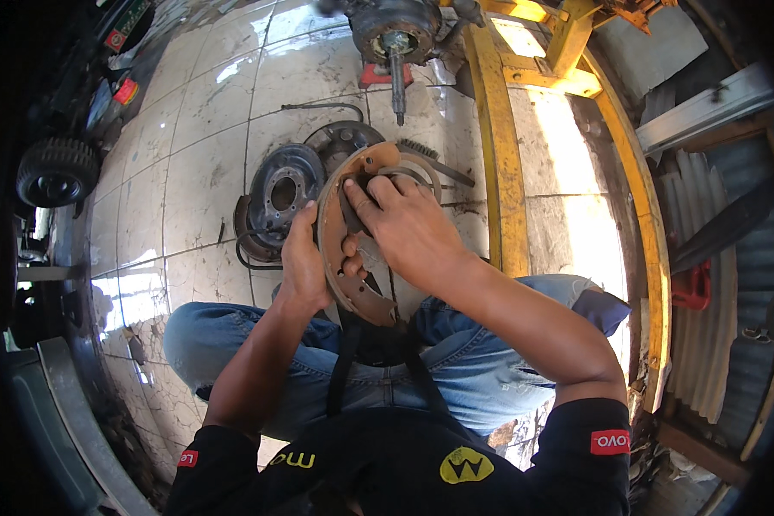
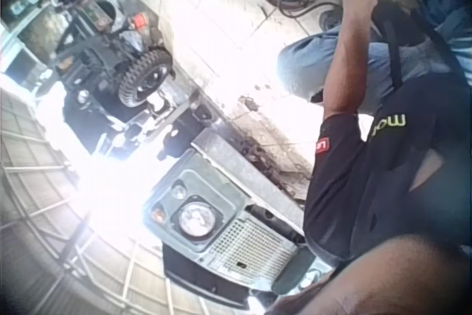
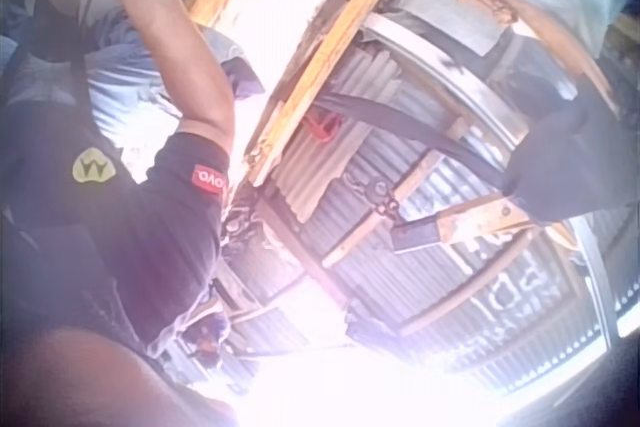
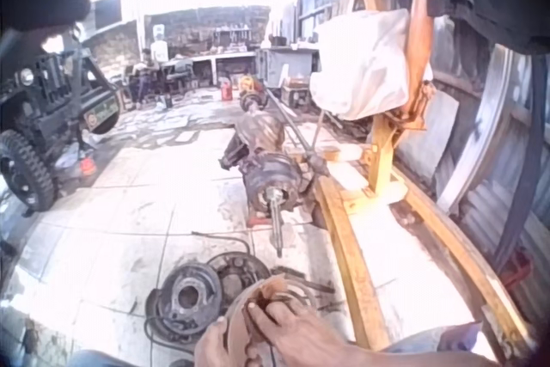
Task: The person sits on the floor and repeatedly rubs a brake shoe against a brake drum to smooth or clean the surface. They rotate the shoe and drum to treat different areas, handling both parts by hand.
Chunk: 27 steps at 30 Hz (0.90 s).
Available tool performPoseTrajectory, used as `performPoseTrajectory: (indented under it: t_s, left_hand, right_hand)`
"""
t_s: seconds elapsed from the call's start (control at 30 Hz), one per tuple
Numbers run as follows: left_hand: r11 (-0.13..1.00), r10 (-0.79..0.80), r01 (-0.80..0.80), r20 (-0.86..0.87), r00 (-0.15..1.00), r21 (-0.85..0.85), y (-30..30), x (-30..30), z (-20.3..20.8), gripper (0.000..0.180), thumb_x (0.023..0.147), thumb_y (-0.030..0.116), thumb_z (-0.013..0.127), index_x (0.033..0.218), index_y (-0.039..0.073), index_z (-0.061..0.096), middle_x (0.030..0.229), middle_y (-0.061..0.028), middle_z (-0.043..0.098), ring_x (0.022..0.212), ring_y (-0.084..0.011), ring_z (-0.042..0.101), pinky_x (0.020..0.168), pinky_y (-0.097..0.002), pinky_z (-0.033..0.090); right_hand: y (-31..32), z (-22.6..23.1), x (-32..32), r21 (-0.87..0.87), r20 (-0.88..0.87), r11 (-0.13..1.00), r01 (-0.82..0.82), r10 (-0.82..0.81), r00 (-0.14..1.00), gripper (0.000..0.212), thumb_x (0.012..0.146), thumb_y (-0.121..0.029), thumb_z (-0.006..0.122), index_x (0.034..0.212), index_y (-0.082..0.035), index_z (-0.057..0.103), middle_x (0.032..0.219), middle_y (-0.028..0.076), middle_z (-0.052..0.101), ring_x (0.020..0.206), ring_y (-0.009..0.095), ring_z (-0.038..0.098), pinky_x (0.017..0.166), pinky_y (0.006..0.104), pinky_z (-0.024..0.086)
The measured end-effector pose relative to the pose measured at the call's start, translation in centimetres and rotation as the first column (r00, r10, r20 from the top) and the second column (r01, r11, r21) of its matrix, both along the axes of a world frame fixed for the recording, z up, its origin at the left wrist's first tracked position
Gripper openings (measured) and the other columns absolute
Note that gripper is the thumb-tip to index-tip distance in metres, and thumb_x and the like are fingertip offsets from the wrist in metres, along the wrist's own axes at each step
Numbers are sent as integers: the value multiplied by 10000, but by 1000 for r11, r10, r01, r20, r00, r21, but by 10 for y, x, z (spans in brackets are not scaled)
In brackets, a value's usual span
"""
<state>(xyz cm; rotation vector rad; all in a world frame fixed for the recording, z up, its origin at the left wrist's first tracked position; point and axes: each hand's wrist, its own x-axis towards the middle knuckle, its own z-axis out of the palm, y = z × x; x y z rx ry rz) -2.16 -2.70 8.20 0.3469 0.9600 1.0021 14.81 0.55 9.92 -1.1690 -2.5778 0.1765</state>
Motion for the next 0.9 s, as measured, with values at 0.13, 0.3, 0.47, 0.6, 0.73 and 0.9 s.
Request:
performPoseTrajectory:
  t_s: [0.13, 0.3, 0.47, 0.6, 0.73, 0.9]
  left_hand:
    - [1000, 1, -1, 11, 1000, 2, 0, 0, 0, 531, 1008, 474, 266, 963, 36, 562, 659, -71, 519, 488, -203, 500, 538, -402, 484]
    - [1000, 2, -2, 2, 1000, -8, 0, -1, 0, 530, 1009, 474, 270, 954, 37, 567, 660, -70, 521, 483, -201, 499, 538, -402, 485]
    - [999, 0, 0, -10, 1000, -41, -1, -1, -1, 538, 1009, 473, 269, 958, 30, 571, 662, -68, 524, 480, -201, 495, 541, -400, 485]
    - [999, -41, 41, -25, 999, 0, -2, -1, -3, 561, 994, 536, 274, 1003, 62, 574, 672, -37, 516, 510, -183, 490, 549, -382, 475]
    - [999, -20, 20, -16, 1000, -27, -1, 0, -4, 536, 1005, 492, 267, 997, 43, 560, 671, -61, 520, 493, -194, 491, 545, -396, 482]
    - [998, -10, 12, 28, 1000, -55, 0, 1, -2, 513, 1013, 468, 265, 991, 42, 551, 671, -70, 518, 490, -199, 490, 545, -402, 482]
  right_hand:
    - [-1, -5, -3, 50, -14, 998, 28, -28, 1000, 583, 847, -99, 598, 1404, 21, 476, 1085, 148, 540, 1025, 327, 544, 892, 414, 471]
    - [-1, 6, 0, -69, -29, 998, -2, 0, 1000, 578, 850, -92, 592, 1400, 35, 469, 1092, 156, 541, 1018, 336, 548, 903, 419, 473]
    - [-5, 2, -1, -65, -18, 998, -19, 18, 1000, 567, 857, -75, 577, 1398, 50, 462, 1081, 157, 541, 1017, 329, 551, 883, 410, 478]
    - [-2, 3, 0, -29, -15, 1000, -11, 11, 1000, 565, 847, -74, 577, 1384, 68, 469, 1064, 160, 544, 1009, 321, 552, 874, 397, 479]
    - [-7, 5, -4, -100, -32, 995, -20, 17, 999, 569, 841, -69, 575, 1380, 79, 468, 1056, 161, 547, 1002, 323, 550, 882, 390, 474]
    - [-2, -3, -1, -34, -27, 999, -12, 11, 1000, 601, 831, -52, 579, 1401, 79, 440, 1055, 165, 540, 994, 337, 545, 889, 397, 468]
